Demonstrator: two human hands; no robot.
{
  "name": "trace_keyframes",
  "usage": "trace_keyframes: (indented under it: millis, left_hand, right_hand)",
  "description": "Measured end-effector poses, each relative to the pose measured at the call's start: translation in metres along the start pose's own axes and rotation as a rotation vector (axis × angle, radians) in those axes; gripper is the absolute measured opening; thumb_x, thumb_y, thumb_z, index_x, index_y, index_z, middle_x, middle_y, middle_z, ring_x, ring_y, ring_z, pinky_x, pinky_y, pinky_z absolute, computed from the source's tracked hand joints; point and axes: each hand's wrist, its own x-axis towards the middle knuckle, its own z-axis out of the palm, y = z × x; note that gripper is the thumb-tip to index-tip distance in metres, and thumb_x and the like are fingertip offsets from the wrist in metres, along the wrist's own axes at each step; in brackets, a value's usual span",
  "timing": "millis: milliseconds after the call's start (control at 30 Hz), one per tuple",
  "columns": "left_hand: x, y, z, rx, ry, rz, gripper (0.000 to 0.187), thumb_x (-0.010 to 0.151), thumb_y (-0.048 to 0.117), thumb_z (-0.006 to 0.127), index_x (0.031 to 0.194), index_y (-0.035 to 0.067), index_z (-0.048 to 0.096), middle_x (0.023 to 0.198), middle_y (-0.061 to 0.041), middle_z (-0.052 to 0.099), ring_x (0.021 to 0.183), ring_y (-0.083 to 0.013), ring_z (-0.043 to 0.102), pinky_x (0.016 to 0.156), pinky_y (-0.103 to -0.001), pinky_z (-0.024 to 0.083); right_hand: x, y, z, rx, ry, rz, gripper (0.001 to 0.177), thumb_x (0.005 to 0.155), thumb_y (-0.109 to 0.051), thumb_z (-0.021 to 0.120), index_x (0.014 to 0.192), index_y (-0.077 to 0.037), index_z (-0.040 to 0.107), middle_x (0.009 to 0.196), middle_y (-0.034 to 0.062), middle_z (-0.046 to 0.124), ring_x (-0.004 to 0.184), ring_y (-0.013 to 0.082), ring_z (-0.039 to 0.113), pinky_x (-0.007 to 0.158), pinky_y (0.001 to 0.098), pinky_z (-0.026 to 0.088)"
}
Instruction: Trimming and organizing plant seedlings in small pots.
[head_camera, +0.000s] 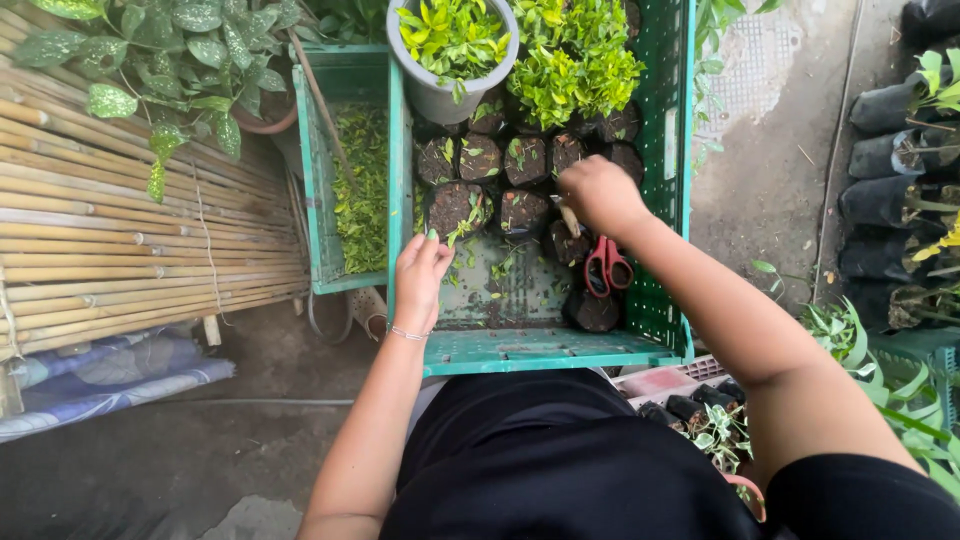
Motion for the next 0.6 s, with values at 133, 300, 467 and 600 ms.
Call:
trace_keyframes:
  millis: [133, 300, 467, 600]
  left_hand:
    - [-0.002, -0.003, -0.001, -0.01, 0.011, -0.017, 0.017, 0.104, 0.016, 0.058, 0.093, 0.003, 0.059, 0.085, -0.004, 0.058, 0.085, -0.0132, 0.059, 0.098, -0.035, 0.055]
    - [-0.006, 0.005, 0.003, 0.023, 0.009, 0.0, 0.019, 0.104, 0.017, 0.058, 0.091, 0.002, 0.059, 0.086, -0.004, 0.059, 0.086, -0.0127, 0.059, 0.096, -0.033, 0.055]
    - [-0.006, 0.003, 0.002, 0.051, 0.01, -0.015, 0.02, 0.103, 0.017, 0.058, 0.09, 0.002, 0.06, 0.085, -0.004, 0.059, 0.086, -0.0128, 0.061, 0.096, -0.033, 0.057]
    - [-0.006, 0.004, 0.002, 0.007, -0.01, -0.019, 0.018, 0.104, 0.017, 0.058, 0.092, 0.003, 0.059, 0.087, -0.004, 0.059, 0.086, -0.0122, 0.059, 0.098, -0.035, 0.054]
  right_hand:
    - [-0.003, 0.008, 0.004, 0.332, -0.273, 0.594, 0.037, 0.081, -0.043, 0.081, 0.088, -0.008, 0.071, 0.097, 0.0137, 0.07, 0.095, 0.0351, 0.067, 0.082, 0.0459, 0.055]
    - [-0.008, 0.004, 0.027, 0.324, -0.214, 0.531, 0.041, 0.079, -0.039, 0.082, 0.093, -0.004, 0.065, 0.099, 0.0189, 0.069, 0.094, 0.0413, 0.066, 0.079, 0.05, 0.054]
    - [-0.018, 0.005, 0.025, 0.369, -0.22, 0.536, 0.037, 0.082, -0.022, 0.073, 0.107, -0.002, 0.056, 0.096, 0.021, 0.07, 0.093, 0.0443, 0.066, 0.079, 0.0521, 0.053]
    - [-0.015, -0.001, 0.018, 0.29, -0.255, 0.234, 0.03, 0.086, -0.02, 0.07, 0.108, -0.003, 0.057, 0.092, 0.0194, 0.07, 0.091, 0.0417, 0.067, 0.081, 0.051, 0.053]
